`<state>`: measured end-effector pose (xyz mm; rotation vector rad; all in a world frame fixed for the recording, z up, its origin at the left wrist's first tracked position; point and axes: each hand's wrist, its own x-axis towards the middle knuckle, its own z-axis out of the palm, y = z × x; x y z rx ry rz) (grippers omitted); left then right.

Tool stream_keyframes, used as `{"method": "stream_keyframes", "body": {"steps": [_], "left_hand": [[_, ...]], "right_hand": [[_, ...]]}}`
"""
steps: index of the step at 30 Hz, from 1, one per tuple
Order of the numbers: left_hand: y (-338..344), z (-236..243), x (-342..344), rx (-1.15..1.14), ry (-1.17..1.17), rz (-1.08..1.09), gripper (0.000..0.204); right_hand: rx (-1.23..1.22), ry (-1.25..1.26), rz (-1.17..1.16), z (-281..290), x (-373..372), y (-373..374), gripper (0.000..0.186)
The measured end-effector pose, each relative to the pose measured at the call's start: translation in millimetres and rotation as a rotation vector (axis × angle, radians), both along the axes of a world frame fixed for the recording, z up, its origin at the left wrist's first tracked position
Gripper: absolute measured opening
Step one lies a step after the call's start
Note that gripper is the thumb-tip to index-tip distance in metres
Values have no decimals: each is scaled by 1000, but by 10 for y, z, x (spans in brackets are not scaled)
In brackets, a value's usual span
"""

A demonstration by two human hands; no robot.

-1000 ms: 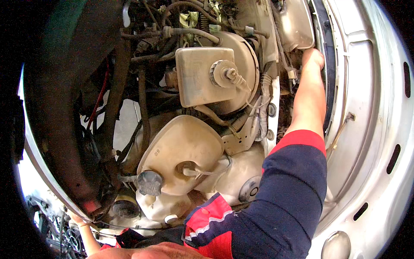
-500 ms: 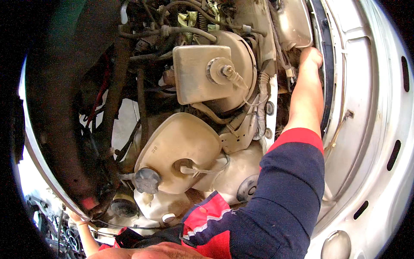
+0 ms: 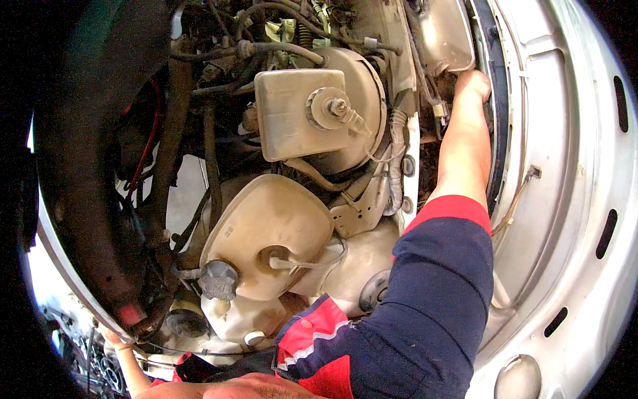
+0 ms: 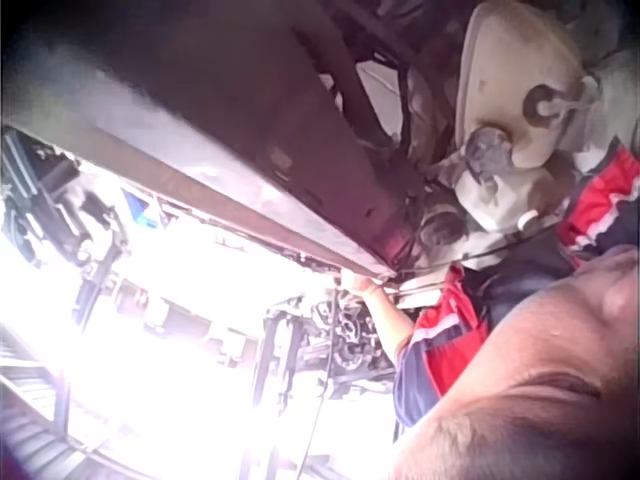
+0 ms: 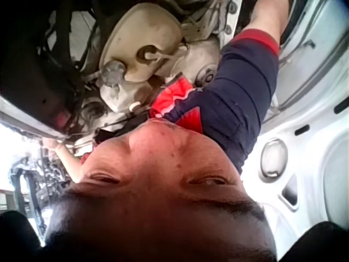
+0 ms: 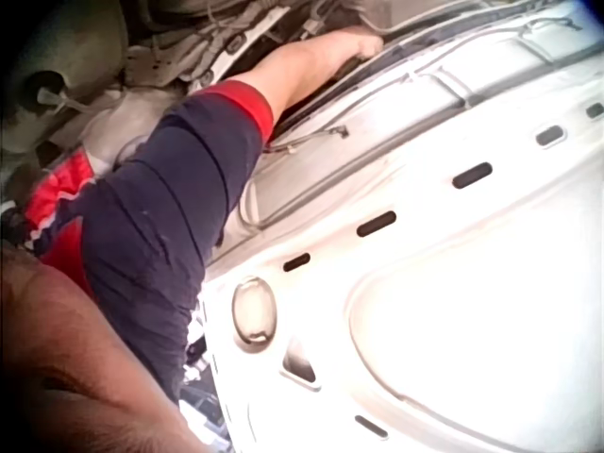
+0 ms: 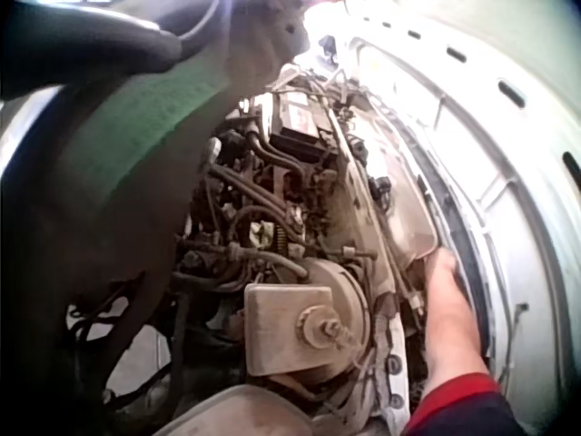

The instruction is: The person unfastens components inside a car's engine compartment using a socket wrench. They then position a work light to illuminate the bay and detach parts by hand and with a screwdriver.

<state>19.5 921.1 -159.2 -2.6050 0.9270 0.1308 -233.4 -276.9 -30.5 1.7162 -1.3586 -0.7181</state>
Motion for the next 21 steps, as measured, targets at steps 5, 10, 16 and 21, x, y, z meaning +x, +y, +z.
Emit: {"method": "stream_keyframes", "body": {"steps": [5, 10, 16, 21], "left_hand": [[115, 5, -50, 52, 14, 49, 10], [219, -23, 0, -264, 44, -62, 14], [247, -64, 15, -201, -24, -46, 25], [178, -69, -20, -69, 66, 11, 34]], "right_hand": [[37, 16, 57, 44, -33, 8, 19], [29, 63, 90, 52, 36, 116, 19], [28, 76, 5, 90, 118, 119, 24], [71, 16, 27, 183, 167, 243, 21]]}}
